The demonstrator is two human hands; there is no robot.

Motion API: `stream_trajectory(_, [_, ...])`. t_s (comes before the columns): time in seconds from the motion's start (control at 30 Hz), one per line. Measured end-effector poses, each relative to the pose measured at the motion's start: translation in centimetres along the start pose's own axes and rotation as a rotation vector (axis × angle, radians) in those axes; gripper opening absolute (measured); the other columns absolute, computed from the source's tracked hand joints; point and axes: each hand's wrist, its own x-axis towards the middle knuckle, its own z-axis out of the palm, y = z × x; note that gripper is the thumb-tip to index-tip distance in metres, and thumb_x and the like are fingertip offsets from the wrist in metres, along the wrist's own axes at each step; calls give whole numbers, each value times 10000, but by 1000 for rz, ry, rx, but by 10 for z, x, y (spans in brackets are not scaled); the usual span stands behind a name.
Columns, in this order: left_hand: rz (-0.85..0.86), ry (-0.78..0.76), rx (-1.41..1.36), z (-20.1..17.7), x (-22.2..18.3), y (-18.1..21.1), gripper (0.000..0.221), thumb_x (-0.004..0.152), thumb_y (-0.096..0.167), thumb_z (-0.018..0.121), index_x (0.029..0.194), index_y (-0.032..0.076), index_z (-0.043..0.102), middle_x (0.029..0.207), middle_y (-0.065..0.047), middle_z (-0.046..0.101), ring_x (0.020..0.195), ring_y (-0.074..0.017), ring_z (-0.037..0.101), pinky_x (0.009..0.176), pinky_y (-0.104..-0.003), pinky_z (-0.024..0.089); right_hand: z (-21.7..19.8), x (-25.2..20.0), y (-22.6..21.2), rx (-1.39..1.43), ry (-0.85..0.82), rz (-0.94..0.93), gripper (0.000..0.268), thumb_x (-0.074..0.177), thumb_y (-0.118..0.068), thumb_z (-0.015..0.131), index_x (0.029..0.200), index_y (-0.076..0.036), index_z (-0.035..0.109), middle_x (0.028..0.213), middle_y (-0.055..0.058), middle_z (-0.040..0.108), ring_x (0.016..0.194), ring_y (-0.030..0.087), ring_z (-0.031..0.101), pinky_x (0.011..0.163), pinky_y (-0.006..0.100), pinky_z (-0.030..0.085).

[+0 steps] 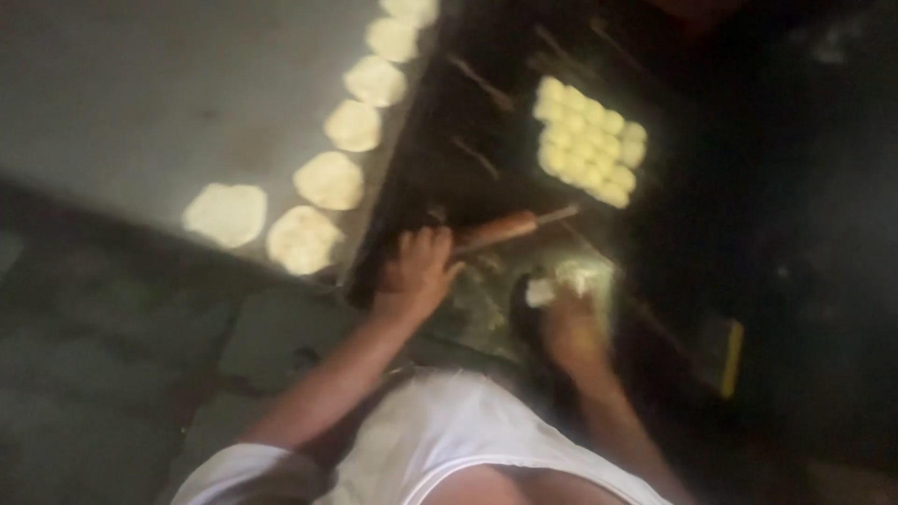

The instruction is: The recorder uses a rolling pin to flatten small pieces of dough and then places them onto a baking tray.

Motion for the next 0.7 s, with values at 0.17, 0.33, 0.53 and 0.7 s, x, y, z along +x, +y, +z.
stream_trajectory(0.17, [-50, -10, 0, -9, 12, 5, 609, 863, 437, 763, 1311, 64, 587, 1147, -145, 617, 1071, -345, 592, 856, -454, 557, -15, -27, 9, 203, -90, -57, 613, 918, -113, 558, 1512, -1, 450, 1528, 224, 537, 1423, 377, 516, 1231, 566, 284])
stream_trajectory(0.33, [-94, -142, 49, -16, 29, 11, 637, 817, 428, 801, 1305, 67, 610, 1162, -144, 626, 1055, -337, 596, 803, -468, 555, -10, -34, -24, 253, -324, 19, 662, 1043, -410, 527, 1561, -41, 345, 1624, 223, 351, 1525, 370, 317, 1253, 534, 247])
stream_trajectory(0.53, [34, 41, 85, -8, 39, 6, 595, 798, 449, 824, 1253, 107, 649, 1157, -96, 659, 1031, -332, 625, 783, -453, 551, -24, -36, -8, 3, -522, -56, 806, 994, -523, 461, 1592, -31, 238, 1641, 267, 184, 1506, 421, 98, 1170, 597, 114])
stream_trajectory(0.7, [343, -20, -2, -37, 37, 28, 651, 792, 541, 781, 1257, 103, 658, 1165, -81, 660, 1046, -300, 645, 810, -438, 557, -71, -45, 27, 406, 300, -49, 327, 992, -48, 556, 1305, -34, 647, 1320, 144, 670, 1259, 327, 631, 1059, 474, 517])
